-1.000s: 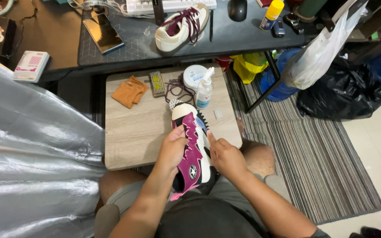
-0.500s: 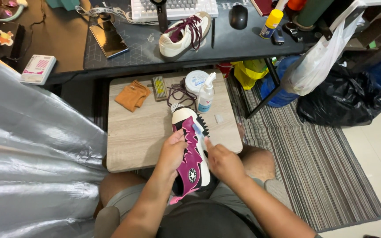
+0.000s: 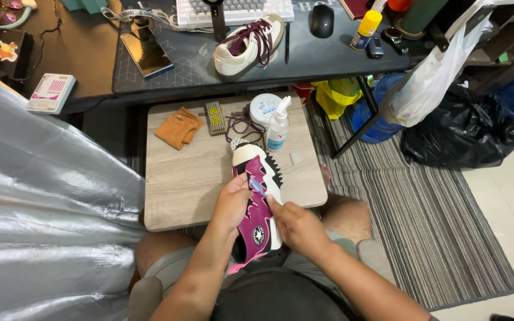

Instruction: The person cleans a pink and white sneaker by spraying a cleaning solution and scrubbing the upper with a toothbrush. They repeatedly apply solution and scrub the same areas throughout the clip.

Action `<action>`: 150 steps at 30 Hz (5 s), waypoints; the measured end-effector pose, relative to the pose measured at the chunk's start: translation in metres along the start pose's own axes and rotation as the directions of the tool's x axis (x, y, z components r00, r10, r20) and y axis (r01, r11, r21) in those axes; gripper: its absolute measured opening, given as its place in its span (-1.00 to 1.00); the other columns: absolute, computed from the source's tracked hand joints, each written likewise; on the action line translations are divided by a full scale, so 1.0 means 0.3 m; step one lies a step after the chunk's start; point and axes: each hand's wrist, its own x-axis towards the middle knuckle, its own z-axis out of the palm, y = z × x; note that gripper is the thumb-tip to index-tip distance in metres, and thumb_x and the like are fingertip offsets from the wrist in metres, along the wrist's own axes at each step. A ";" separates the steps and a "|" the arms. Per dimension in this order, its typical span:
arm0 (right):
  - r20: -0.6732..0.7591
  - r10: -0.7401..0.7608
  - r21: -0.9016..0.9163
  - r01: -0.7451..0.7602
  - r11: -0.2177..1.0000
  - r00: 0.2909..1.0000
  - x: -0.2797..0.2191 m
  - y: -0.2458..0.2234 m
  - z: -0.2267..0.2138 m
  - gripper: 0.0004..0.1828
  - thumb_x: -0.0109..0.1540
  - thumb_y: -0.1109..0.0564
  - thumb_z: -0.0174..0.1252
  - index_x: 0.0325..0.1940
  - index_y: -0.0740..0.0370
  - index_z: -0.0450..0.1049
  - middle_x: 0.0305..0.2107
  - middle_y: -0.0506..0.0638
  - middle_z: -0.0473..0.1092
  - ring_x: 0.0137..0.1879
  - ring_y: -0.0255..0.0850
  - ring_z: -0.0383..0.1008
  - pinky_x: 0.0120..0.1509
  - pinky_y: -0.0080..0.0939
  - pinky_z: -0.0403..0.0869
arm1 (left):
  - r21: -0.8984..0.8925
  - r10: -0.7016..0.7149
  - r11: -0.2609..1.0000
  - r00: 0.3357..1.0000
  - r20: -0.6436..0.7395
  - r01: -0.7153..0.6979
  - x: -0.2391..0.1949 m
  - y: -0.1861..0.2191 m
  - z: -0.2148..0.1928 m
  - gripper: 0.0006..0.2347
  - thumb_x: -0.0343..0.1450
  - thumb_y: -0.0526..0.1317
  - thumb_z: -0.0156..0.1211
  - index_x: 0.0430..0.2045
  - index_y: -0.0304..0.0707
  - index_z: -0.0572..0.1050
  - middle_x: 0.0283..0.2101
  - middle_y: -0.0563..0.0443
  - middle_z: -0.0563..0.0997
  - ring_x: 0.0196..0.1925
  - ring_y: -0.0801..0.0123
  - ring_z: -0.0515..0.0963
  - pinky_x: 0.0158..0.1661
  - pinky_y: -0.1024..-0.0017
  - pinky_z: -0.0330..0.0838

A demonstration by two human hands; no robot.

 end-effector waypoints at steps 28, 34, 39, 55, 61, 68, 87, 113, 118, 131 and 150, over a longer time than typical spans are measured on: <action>0.299 0.628 -0.062 -0.642 0.764 0.718 0.015 0.252 0.029 -0.79 0.25 -0.01 0.24 -0.07 0.02 0.63 -0.40 0.05 0.62 -0.19 0.15 0.64 -0.15 0.17 0.56 | 0.087 0.016 0.996 1.000 0.005 -0.016 -0.126 0.166 -0.219 -0.34 0.21 -0.62 -0.16 0.33 -0.52 0.18 0.27 -0.36 0.44 0.30 0.00 0.45 0.26 0.16 0.31; 0.278 0.585 -0.166 -0.562 0.810 0.762 0.037 0.298 0.083 -0.79 0.29 -0.04 0.19 -0.04 -0.03 0.61 -0.35 0.05 0.62 -0.12 0.14 0.62 -0.02 0.13 0.57 | 0.137 -0.002 0.990 0.997 -0.075 0.012 -0.132 0.210 -0.263 -0.33 0.20 -0.62 -0.17 0.35 -0.52 0.17 0.28 -0.38 0.43 0.26 0.00 0.46 0.21 0.14 0.35; 0.092 0.427 -0.270 -0.390 0.880 0.899 0.011 0.339 0.161 -0.81 0.33 -0.04 0.17 -0.11 0.05 0.59 -0.33 0.04 0.53 -0.20 0.04 0.61 -0.11 -0.08 0.58 | 0.124 0.054 0.991 0.993 -0.100 -0.041 -0.133 0.200 -0.196 -0.33 0.20 -0.59 -0.15 0.35 -0.53 0.15 0.27 -0.35 0.43 0.28 -0.01 0.46 0.23 0.11 0.35; -0.012 0.312 -0.392 -0.292 0.873 0.950 -0.029 0.348 0.186 -0.69 0.28 -0.10 0.19 0.02 0.04 0.55 -0.33 0.01 0.42 -0.23 0.03 0.55 -0.12 -0.07 0.55 | 0.226 0.120 0.968 0.992 -0.025 -0.112 0.069 -0.022 -0.299 -0.38 0.26 -0.59 -0.16 0.34 -0.61 0.10 0.32 -0.41 0.36 0.37 0.05 0.33 0.33 0.14 0.20; -0.015 0.290 -0.347 -0.276 0.896 0.957 -0.024 0.342 0.175 -0.64 0.23 -0.03 0.26 0.05 0.12 0.54 -0.31 0.07 0.42 -0.21 0.08 0.54 -0.09 -0.04 0.55 | 0.220 0.118 0.970 0.992 -0.051 -0.104 0.053 0.005 -0.336 -0.39 0.26 -0.58 -0.16 0.32 -0.61 0.14 0.25 -0.44 0.42 0.33 0.04 0.40 0.31 0.11 0.23; -0.041 0.317 -0.333 -0.312 0.890 0.948 -0.032 0.340 0.166 -0.82 0.25 0.09 0.21 -0.07 0.09 0.55 -0.34 -0.01 0.40 -0.24 0.02 0.54 -0.16 -0.08 0.55 | 0.200 0.109 0.974 0.994 0.008 -0.108 0.063 0.006 -0.350 -0.35 0.22 -0.59 -0.12 0.33 -0.65 0.10 0.29 -0.46 0.36 0.35 0.03 0.35 0.31 0.13 0.22; 0.220 0.453 0.318 -0.502 0.804 0.864 0.038 -0.041 0.131 -0.78 0.30 0.25 0.16 0.02 0.30 0.56 -0.28 0.24 0.53 -0.12 0.24 0.61 -0.09 0.02 0.61 | 0.127 0.104 0.987 0.994 -0.035 -0.098 -0.075 0.175 -0.119 -0.37 0.22 -0.57 -0.13 0.31 -0.60 0.15 0.24 -0.42 0.44 0.28 0.03 0.46 0.26 0.15 0.33; -0.012 0.344 -0.270 -0.334 0.903 0.939 -0.042 0.411 0.157 -0.87 0.33 0.09 0.09 -0.10 0.10 0.50 -0.36 0.08 0.44 -0.20 0.13 0.54 -0.08 0.00 0.52 | 0.319 0.038 0.947 0.999 -0.011 -0.032 -0.109 0.223 -0.095 -0.37 0.25 -0.56 -0.07 0.34 -0.51 0.15 0.26 -0.29 0.47 0.29 0.15 0.46 0.23 0.26 0.33; -0.023 0.262 -0.388 -0.251 0.887 0.965 -0.035 0.395 0.157 -0.91 0.32 0.07 0.12 -0.13 0.04 0.50 -0.37 0.03 0.39 -0.24 0.08 0.49 -0.11 0.00 0.48 | 0.193 0.063 0.979 0.997 0.047 -0.071 -0.049 0.154 -0.210 -0.33 0.21 -0.62 -0.11 0.35 -0.51 0.14 0.28 -0.31 0.44 0.30 0.14 0.44 0.24 0.26 0.33; -0.206 0.425 0.263 -0.369 0.891 0.881 0.413 0.267 0.011 -0.04 0.26 0.13 0.45 0.51 0.48 -0.02 0.26 0.57 0.17 0.36 0.53 0.22 0.41 0.40 0.30 | 0.192 -0.004 0.981 0.998 0.056 -0.007 -0.134 0.258 -0.190 -0.32 0.24 -0.57 -0.14 0.39 -0.45 0.08 0.37 -0.35 0.32 0.39 0.00 0.31 0.30 0.14 0.20; 0.253 0.112 0.770 -0.271 0.577 0.961 0.346 0.068 -0.060 -0.47 0.35 0.14 0.05 0.37 0.38 0.19 -0.32 0.18 0.47 -0.27 -0.05 0.52 -0.16 -0.03 0.58 | 0.034 0.002 0.999 0.988 0.153 -0.008 -0.169 0.267 -0.319 -0.32 0.21 -0.56 -0.14 0.37 -0.48 0.11 0.35 -0.40 0.33 0.32 -0.05 0.40 0.19 0.11 0.34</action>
